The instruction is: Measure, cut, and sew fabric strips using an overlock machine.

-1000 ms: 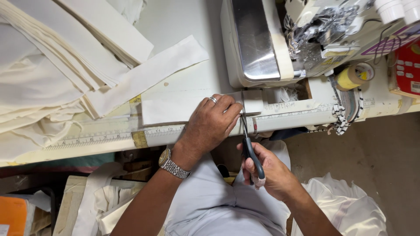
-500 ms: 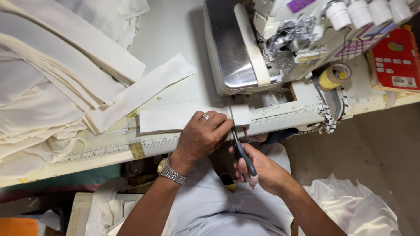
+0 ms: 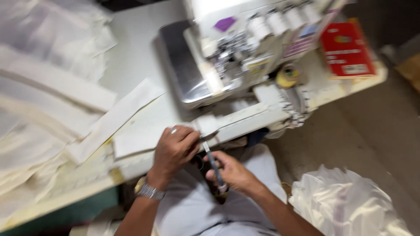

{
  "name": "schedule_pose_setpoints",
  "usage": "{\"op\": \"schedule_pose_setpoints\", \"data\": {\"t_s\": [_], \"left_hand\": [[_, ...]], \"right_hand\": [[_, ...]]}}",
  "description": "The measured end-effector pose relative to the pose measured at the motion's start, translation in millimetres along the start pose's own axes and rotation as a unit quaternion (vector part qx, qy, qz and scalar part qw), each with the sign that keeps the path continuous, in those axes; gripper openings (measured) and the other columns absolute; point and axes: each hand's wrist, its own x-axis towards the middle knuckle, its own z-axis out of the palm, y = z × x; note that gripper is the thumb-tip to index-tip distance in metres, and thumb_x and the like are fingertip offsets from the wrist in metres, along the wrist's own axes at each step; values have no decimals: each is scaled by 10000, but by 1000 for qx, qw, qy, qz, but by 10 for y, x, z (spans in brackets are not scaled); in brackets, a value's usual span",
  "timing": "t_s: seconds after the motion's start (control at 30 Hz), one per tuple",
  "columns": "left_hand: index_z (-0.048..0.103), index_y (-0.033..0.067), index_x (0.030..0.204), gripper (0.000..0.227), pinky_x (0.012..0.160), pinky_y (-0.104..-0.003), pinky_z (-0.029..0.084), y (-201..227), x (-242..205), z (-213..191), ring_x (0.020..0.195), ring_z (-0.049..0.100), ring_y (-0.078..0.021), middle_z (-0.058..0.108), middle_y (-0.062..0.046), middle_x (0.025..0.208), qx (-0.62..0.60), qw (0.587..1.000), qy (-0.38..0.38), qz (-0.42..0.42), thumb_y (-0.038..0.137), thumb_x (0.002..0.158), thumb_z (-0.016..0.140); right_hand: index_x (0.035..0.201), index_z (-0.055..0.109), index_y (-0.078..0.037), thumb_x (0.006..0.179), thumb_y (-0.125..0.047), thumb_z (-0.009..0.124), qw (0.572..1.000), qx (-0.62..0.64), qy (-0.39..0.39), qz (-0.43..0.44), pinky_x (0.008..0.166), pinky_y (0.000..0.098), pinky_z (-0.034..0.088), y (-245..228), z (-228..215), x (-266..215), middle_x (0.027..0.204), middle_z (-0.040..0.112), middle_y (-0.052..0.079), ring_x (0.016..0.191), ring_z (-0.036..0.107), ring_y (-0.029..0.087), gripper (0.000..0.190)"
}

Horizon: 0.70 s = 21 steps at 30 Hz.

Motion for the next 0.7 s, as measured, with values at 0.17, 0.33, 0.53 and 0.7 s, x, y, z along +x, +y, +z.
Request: {"op": "schedule_pose_setpoints", "data": {"t_s": [0.17, 0.33, 0.53, 0.7], "left_hand": [[731, 168, 982, 187, 745, -315, 458, 147, 119, -134, 846, 604, -122, 709, 45, 995, -21, 996, -55, -74, 179, 806, 793], [727, 208, 1013, 201, 707, -309, 439, 105, 26, -75, 789, 575, -102, 691, 65, 995, 9, 993, -76, -87, 233, 821, 783], [741, 167, 997, 207, 750, -331, 478, 172, 41, -52, 864, 601, -137, 681, 29, 992, 4, 992, -50, -116, 207, 800, 789], [730, 171, 992, 190, 730, -332, 445, 175, 38, -14, 869, 604, -137, 675, 17, 993, 11, 990, -58, -125, 206, 810, 770]], "right_hand": [[1322, 568, -39, 613, -603, 813, 995, -76, -1, 57, 581, 245, 370, -344, 180, -43, 831, 500, 9, 681, 487, 105, 939], [1433, 561, -78, 733, -380, 802, 983, -166, 13, 78, 454, 245, 366, -488, 51, -355, 723, 604, -17, 582, 590, 100, 799], [851, 712, 76, 848, -15, 736, 969, -164, 126, 136, 533, 252, 595, -320, -1210, -1271, 1543, 552, -38, 734, 690, 149, 95], [1465, 534, -145, 915, -131, 638, 772, -460, 437, -39, 564, 341, 502, -1391, -2190, -1035, 804, 703, 80, 624, 683, 211, 560]]}}
